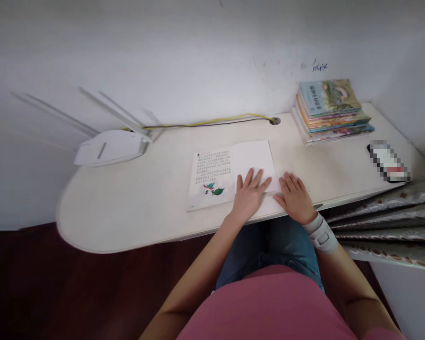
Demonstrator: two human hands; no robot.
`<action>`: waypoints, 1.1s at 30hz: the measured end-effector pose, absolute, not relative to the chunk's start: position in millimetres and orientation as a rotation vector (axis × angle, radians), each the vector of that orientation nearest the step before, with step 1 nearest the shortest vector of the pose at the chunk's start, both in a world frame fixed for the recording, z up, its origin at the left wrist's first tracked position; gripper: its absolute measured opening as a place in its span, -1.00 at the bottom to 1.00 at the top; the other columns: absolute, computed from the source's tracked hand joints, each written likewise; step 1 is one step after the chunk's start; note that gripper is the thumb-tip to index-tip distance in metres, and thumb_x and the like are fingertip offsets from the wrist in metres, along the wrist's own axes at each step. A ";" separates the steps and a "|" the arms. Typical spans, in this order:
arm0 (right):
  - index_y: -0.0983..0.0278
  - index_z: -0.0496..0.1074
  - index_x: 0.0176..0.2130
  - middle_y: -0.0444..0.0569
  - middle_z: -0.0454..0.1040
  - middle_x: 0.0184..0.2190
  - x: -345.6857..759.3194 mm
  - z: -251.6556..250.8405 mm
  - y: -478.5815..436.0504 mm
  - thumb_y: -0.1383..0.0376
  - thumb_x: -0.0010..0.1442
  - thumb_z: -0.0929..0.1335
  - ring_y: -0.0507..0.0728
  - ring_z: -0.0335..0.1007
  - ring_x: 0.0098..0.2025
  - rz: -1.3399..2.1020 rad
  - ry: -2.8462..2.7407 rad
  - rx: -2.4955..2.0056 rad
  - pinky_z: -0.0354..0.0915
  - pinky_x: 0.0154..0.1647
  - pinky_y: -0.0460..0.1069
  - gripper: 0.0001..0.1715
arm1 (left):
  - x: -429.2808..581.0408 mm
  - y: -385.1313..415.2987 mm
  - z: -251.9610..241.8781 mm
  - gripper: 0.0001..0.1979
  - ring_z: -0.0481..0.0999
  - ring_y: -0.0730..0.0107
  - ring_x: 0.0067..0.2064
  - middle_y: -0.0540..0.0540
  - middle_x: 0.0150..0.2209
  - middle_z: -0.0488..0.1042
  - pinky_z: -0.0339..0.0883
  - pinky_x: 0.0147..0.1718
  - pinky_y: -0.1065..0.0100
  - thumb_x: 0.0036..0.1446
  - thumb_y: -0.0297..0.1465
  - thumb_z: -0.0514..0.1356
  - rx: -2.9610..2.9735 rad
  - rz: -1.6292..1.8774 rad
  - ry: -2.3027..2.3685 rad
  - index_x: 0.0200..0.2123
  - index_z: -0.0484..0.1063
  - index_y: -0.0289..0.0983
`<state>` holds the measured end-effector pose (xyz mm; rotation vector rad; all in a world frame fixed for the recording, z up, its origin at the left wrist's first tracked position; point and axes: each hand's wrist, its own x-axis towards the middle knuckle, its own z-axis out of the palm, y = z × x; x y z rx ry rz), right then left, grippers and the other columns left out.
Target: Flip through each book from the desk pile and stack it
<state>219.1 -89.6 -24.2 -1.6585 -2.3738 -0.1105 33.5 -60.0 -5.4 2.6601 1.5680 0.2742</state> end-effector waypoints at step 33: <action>0.42 0.20 0.25 0.37 0.13 0.28 231.7 -28.6 -69.6 -0.03 0.33 0.10 0.39 0.05 0.31 -0.239 -2.362 -1.734 0.03 0.23 0.25 -0.26 | 38.8 -78.6 6.5 -0.51 0.09 -0.15 0.32 -0.15 0.29 0.20 -0.08 0.14 -0.42 0.25 -0.50 -0.04 2.678 0.208 1.443 0.22 0.26 -0.12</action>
